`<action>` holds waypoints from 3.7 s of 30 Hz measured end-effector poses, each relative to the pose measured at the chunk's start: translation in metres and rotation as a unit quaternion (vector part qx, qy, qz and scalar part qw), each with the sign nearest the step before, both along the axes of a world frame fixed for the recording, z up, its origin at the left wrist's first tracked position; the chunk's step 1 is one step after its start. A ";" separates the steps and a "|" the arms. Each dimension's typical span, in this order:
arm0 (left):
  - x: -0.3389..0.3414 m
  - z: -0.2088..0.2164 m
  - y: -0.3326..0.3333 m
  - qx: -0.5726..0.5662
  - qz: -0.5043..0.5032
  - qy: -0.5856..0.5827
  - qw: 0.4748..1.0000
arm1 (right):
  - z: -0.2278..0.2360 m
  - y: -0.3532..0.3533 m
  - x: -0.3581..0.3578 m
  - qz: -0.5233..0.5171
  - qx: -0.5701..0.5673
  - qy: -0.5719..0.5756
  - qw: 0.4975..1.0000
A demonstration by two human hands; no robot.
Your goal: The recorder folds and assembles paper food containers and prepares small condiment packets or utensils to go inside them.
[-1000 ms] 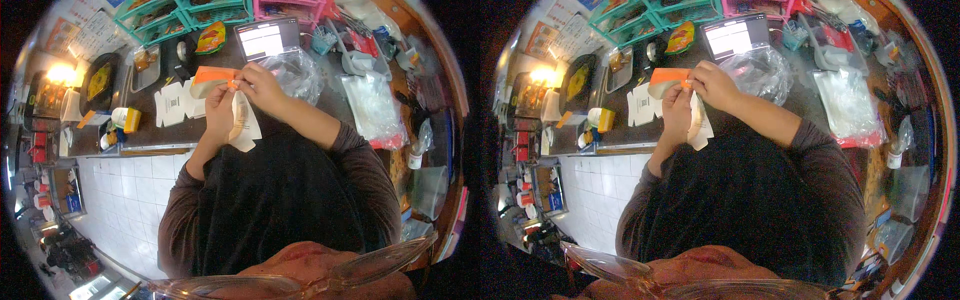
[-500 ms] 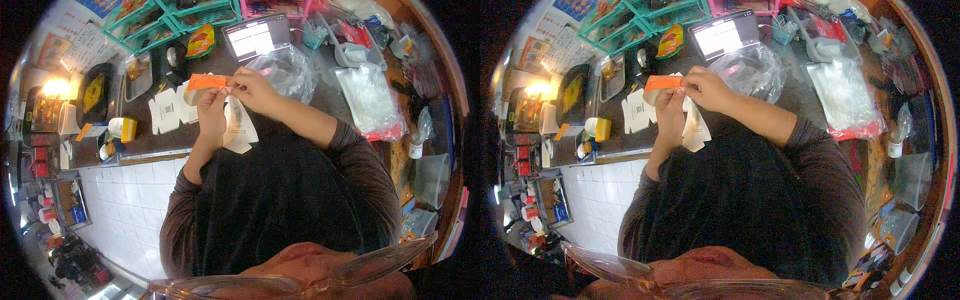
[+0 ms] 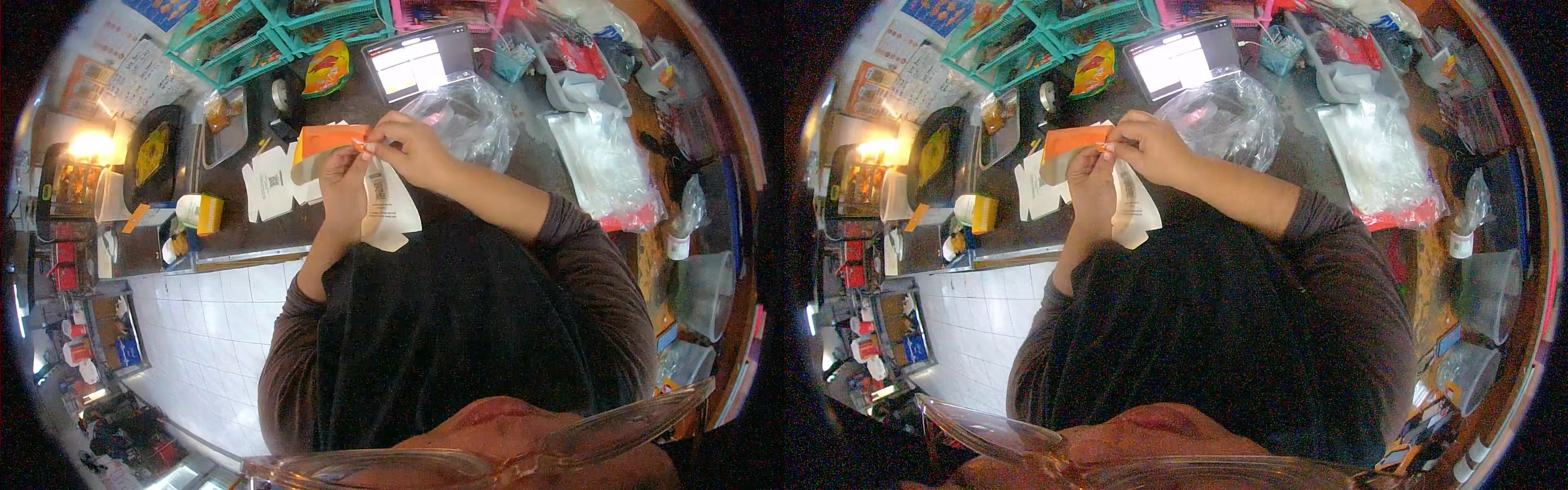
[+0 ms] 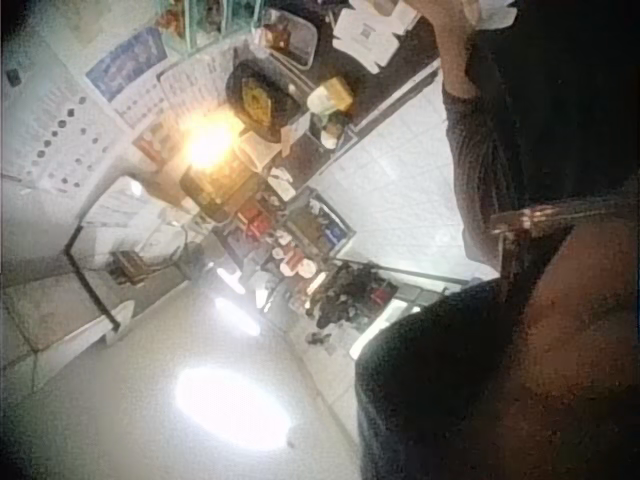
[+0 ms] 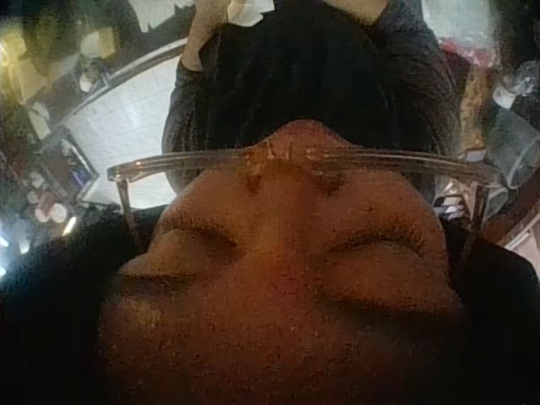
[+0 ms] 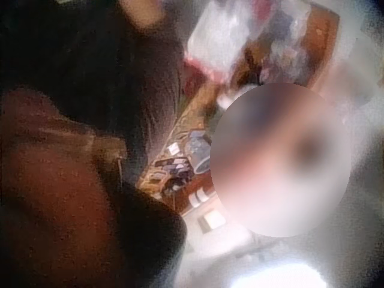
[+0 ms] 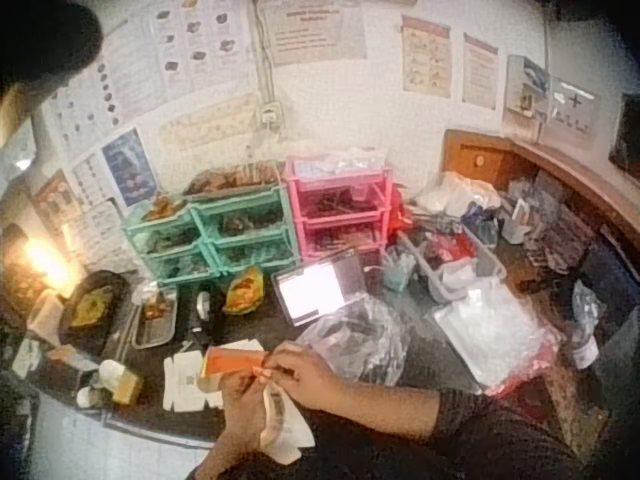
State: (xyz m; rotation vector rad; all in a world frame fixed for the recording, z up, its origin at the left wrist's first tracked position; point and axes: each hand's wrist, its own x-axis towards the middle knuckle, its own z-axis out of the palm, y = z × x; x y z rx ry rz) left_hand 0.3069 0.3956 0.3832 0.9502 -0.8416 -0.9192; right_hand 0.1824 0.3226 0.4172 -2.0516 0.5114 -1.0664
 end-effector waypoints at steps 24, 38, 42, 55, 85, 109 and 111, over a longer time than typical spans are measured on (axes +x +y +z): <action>-0.007 -0.002 0.000 -0.002 0.026 -0.109 0.994 | -0.004 -0.013 -0.008 0.039 0.019 0.029 0.999; -0.008 0.002 0.001 0.089 -0.034 -0.118 0.988 | -0.003 -0.013 -0.016 0.003 -0.037 0.103 0.994; -0.007 0.009 0.006 0.127 -0.089 -0.050 0.987 | -0.002 -0.013 -0.016 0.025 -0.017 0.117 0.993; -0.010 -0.002 0.006 0.085 -0.051 -0.061 0.993 | -0.008 -0.016 -0.016 0.029 -0.002 0.095 0.995; -0.009 -0.001 0.009 0.063 -0.028 -0.098 0.993 | 0.015 -0.003 -0.024 0.041 -0.103 0.150 0.982; 0.000 -0.012 0.001 -0.015 0.086 -0.232 0.969 | 0.003 -0.003 -0.017 0.025 -0.087 0.086 0.992; 0.006 -0.005 0.002 -0.020 0.084 -0.496 0.864 | 0.006 0.000 -0.018 -0.015 -0.106 0.118 0.987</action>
